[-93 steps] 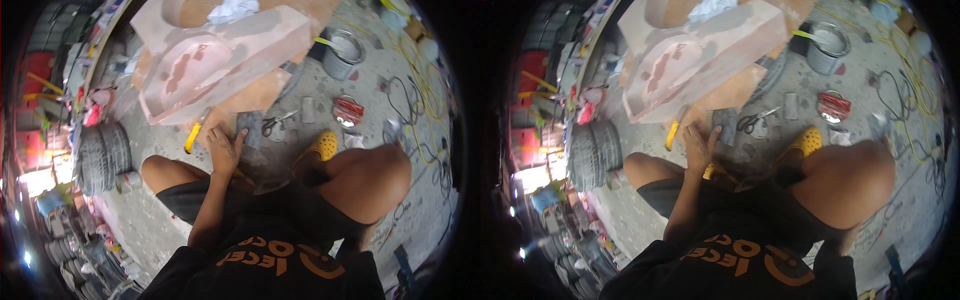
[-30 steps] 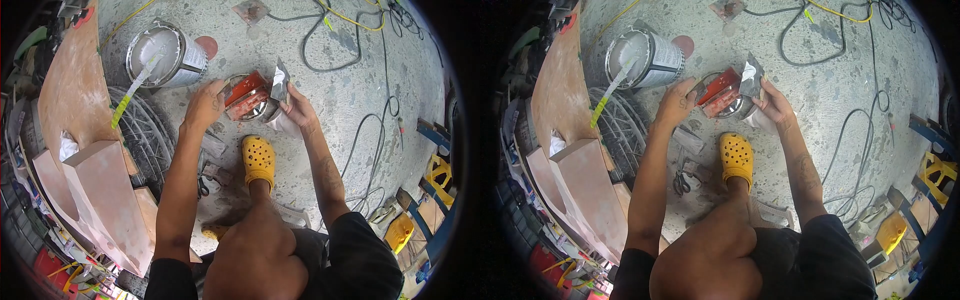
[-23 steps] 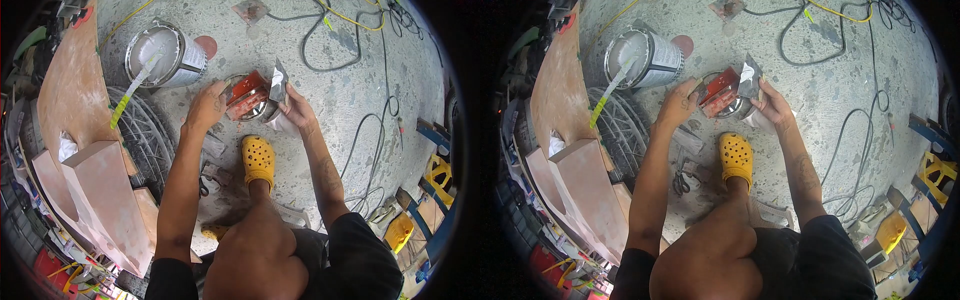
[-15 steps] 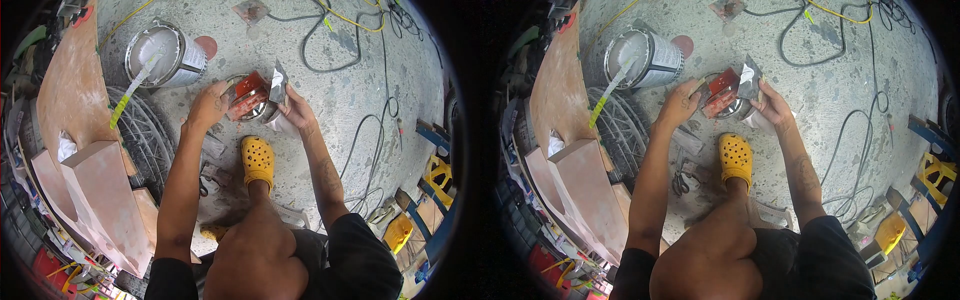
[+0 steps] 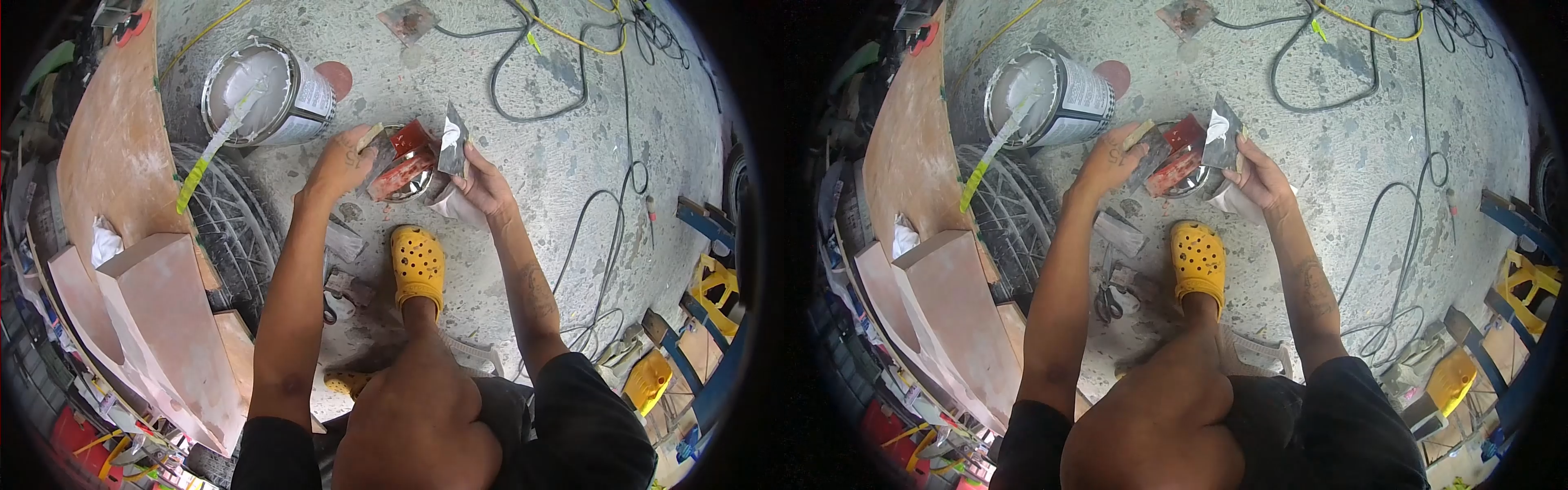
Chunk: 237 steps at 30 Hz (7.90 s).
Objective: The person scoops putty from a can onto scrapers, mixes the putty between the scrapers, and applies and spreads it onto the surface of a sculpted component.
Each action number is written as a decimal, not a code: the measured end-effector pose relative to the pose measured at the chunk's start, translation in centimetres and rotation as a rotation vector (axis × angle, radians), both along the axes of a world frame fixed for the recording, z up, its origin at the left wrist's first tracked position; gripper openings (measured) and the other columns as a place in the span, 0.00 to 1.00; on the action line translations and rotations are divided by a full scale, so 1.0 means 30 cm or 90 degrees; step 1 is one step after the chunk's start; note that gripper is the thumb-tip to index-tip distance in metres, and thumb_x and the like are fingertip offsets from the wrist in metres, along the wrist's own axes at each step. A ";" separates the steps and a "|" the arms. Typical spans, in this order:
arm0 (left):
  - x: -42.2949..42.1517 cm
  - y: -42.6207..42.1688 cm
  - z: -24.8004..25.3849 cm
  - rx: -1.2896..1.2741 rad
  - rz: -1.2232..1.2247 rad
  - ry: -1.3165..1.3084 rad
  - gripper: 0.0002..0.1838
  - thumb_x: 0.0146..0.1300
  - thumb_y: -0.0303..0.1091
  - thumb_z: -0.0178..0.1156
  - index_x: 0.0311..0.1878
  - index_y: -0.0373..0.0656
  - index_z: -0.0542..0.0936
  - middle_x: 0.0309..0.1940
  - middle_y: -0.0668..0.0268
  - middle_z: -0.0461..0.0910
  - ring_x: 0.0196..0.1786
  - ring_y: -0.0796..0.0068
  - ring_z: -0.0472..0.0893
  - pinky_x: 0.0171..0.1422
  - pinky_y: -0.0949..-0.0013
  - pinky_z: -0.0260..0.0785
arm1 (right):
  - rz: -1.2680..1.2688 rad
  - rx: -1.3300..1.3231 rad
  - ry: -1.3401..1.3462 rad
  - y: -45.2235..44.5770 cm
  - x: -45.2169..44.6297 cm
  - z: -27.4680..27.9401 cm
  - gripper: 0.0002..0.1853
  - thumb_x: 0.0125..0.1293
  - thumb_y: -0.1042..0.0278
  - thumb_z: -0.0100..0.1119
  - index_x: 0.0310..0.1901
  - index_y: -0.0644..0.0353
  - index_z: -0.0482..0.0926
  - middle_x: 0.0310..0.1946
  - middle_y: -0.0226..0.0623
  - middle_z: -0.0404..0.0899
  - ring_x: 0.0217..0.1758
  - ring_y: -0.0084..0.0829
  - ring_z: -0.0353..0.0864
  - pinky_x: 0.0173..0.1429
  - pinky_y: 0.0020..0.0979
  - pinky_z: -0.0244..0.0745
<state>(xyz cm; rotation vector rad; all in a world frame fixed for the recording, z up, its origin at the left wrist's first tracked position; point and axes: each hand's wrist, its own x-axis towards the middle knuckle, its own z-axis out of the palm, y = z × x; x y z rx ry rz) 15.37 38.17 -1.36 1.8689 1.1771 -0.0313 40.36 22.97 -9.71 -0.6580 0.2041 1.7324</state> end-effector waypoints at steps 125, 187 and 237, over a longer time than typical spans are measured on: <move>-1.292 -1.935 0.670 -0.019 0.849 -0.459 0.16 0.57 0.31 0.75 0.47 0.38 0.85 0.37 0.73 0.85 0.36 0.83 0.80 0.40 0.78 0.70 | 0.409 0.330 -0.099 -0.281 -1.024 1.254 0.16 0.73 0.68 0.59 0.59 0.62 0.78 0.54 0.40 0.84 0.56 0.35 0.84 0.65 0.40 0.77; -0.716 -1.479 1.020 0.513 0.387 -0.098 0.36 0.38 0.11 0.53 0.58 0.39 0.81 0.57 0.60 0.78 0.57 0.52 0.73 0.64 0.56 0.67 | 0.682 0.497 -0.758 -0.448 -1.035 1.222 0.28 0.71 0.45 0.60 0.52 0.68 0.82 0.48 0.46 0.81 0.54 0.35 0.74 0.62 0.34 0.66; -0.692 -1.587 1.011 0.598 0.281 -0.168 0.26 0.52 0.23 0.63 0.58 0.47 0.82 0.64 0.63 0.76 0.65 0.55 0.71 0.69 0.55 0.62 | 0.509 0.239 -0.292 -0.652 -0.870 1.322 0.25 0.68 0.70 0.66 0.61 0.73 0.70 0.53 0.44 0.80 0.56 0.34 0.81 0.57 0.33 0.80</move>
